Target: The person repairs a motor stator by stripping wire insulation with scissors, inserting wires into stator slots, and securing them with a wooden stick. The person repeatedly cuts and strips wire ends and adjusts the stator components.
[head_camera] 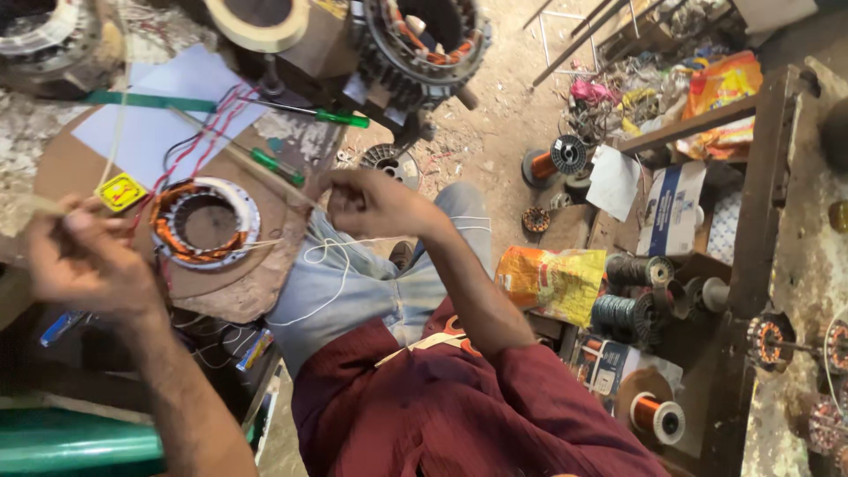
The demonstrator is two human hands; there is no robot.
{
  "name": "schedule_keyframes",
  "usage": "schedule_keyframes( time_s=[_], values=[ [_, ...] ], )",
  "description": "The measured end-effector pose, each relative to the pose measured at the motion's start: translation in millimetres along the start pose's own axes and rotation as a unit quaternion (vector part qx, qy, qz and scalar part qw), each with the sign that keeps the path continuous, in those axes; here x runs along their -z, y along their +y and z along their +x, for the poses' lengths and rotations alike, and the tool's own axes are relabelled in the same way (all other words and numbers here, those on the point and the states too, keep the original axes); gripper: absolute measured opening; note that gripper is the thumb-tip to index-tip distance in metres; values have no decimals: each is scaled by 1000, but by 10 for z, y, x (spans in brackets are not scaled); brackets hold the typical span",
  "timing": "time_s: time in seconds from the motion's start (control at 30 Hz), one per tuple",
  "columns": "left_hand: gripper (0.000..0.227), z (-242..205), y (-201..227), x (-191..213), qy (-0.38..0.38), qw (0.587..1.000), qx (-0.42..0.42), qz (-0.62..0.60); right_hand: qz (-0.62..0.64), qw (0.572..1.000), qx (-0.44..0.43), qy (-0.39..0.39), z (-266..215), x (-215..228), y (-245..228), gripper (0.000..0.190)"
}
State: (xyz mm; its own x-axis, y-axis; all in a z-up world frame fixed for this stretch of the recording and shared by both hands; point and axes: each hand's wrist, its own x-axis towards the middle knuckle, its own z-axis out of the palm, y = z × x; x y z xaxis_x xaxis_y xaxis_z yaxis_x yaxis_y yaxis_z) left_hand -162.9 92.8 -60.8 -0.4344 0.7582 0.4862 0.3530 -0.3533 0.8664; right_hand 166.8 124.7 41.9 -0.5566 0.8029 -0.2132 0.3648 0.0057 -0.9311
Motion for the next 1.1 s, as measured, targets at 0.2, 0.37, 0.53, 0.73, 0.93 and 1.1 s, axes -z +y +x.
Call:
schedule_keyframes(
  time_s=[0.2,0.37,0.53,0.73,0.93,1.1],
  values=[
    [24,-467,1002,-61,-22,998,52,15,119,992,45,18,-582,-64,132,28],
    [19,-976,1597,-616,-194,931,225,-211,156,979,106,79,-712,-218,68,23],
    [21,-1106,1527,-818,-208,892,344,-207,139,974,86,154,-747,-440,251,15],
    [26,-1194,1479,-847,-238,890,347,-174,87,972,120,182,-900,-512,347,18],
    [24,-1196,1583,-866,-301,902,300,-70,96,978,63,174,-935,-358,319,38],
    [21,-1139,1656,-865,-356,895,268,-33,118,975,80,171,-933,-319,360,22]
  ],
)
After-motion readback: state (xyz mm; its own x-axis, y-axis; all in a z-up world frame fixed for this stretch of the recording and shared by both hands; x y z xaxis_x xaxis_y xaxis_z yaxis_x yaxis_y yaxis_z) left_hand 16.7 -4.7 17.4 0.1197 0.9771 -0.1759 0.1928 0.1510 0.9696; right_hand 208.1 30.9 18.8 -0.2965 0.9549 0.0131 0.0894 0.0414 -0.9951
